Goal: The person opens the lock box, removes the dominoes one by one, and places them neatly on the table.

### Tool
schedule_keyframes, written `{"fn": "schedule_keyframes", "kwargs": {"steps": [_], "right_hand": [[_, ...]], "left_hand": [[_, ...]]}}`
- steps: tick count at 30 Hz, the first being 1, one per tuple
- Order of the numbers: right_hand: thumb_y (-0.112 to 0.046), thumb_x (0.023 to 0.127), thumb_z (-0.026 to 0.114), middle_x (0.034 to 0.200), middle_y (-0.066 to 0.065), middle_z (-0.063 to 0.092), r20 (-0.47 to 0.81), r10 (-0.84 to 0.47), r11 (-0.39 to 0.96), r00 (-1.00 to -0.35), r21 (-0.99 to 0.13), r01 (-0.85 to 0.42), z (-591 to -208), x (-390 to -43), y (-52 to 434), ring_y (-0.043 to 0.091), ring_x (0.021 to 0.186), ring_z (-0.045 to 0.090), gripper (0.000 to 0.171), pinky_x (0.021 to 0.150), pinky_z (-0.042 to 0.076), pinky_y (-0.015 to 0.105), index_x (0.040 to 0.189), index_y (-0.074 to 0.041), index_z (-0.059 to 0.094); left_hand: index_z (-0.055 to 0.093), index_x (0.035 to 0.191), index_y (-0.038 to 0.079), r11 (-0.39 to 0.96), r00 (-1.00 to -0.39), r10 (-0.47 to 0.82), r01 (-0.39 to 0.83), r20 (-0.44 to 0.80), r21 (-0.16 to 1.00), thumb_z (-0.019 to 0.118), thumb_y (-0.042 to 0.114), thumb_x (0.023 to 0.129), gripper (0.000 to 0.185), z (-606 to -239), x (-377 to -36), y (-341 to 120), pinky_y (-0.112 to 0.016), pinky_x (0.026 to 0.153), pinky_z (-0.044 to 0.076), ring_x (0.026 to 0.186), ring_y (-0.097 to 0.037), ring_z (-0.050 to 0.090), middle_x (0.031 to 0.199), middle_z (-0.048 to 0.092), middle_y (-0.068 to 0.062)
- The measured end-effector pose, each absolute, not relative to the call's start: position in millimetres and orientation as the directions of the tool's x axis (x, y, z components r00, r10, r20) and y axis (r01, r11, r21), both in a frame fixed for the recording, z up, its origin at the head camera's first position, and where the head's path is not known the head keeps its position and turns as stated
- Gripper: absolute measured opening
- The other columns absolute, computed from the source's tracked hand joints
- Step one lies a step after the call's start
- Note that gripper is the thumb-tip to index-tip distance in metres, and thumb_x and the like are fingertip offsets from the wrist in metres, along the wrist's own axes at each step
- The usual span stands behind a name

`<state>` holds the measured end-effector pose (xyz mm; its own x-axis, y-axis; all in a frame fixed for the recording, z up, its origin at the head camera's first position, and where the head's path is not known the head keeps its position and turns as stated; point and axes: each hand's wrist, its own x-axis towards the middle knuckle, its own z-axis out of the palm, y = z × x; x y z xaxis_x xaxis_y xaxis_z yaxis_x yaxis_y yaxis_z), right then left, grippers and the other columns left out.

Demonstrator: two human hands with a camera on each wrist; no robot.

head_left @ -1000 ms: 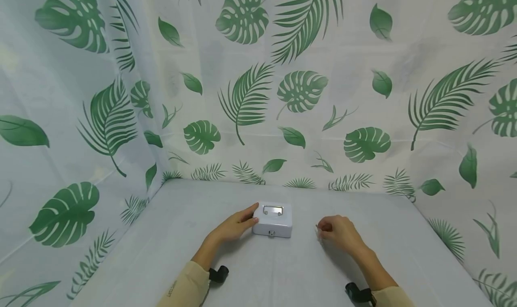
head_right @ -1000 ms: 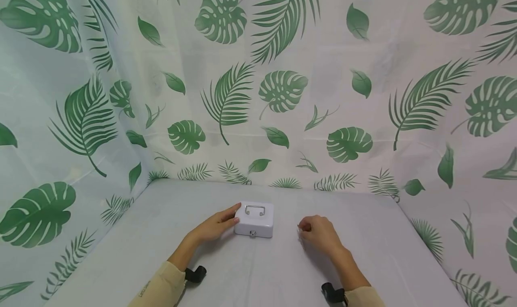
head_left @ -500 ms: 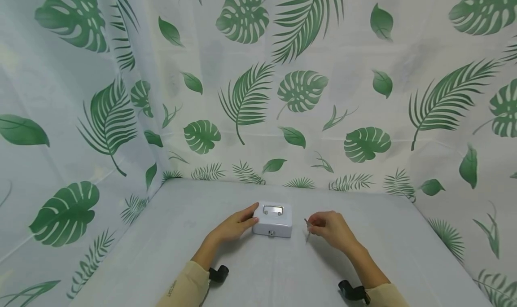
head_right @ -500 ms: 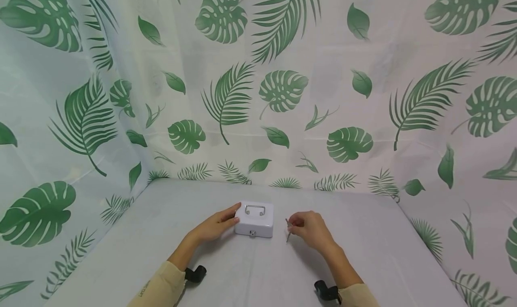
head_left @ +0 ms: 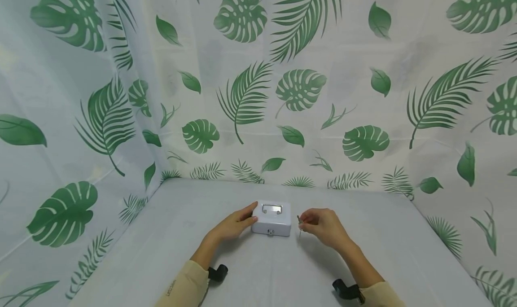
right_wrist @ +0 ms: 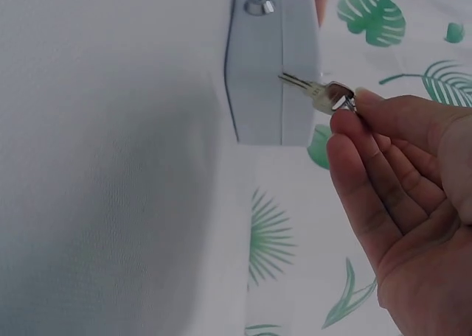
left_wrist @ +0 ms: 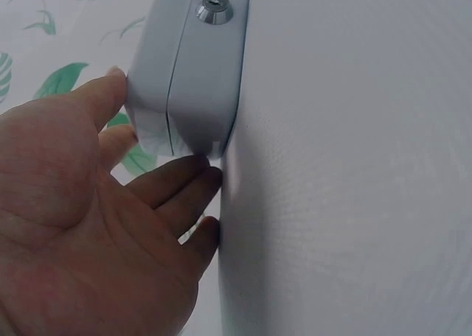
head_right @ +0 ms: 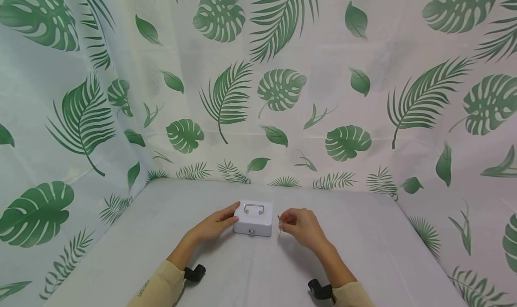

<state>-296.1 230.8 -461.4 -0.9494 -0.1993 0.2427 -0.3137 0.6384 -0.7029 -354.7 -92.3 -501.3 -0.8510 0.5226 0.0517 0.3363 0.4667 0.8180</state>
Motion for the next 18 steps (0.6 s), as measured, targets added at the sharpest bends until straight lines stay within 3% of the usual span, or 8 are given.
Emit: {"fn": "schedule_keyframes", "kwargs": {"steps": [18], "right_hand": [[-0.006, 0.086, 0.083, 0.082, -0.003, 0.073, 0.245, -0.241, 0.578, -0.939, -0.741, -0.341, -463, -292, 214, 0.015, 0.074, 0.068, 0.013, 0.065, 0.058, 0.025, 0.097, -0.006, 0.077]], "left_hand": [[0.031, 0.165, 0.023, 0.468, -0.849, 0.525, 0.348, 0.061, 0.813, 0.049, 0.047, 0.109, 0.063, -502, -355, -91, -0.047, 0.127, 0.027, 0.157, -0.021, 0.031, 0.17, 0.031, 0.005]]}}
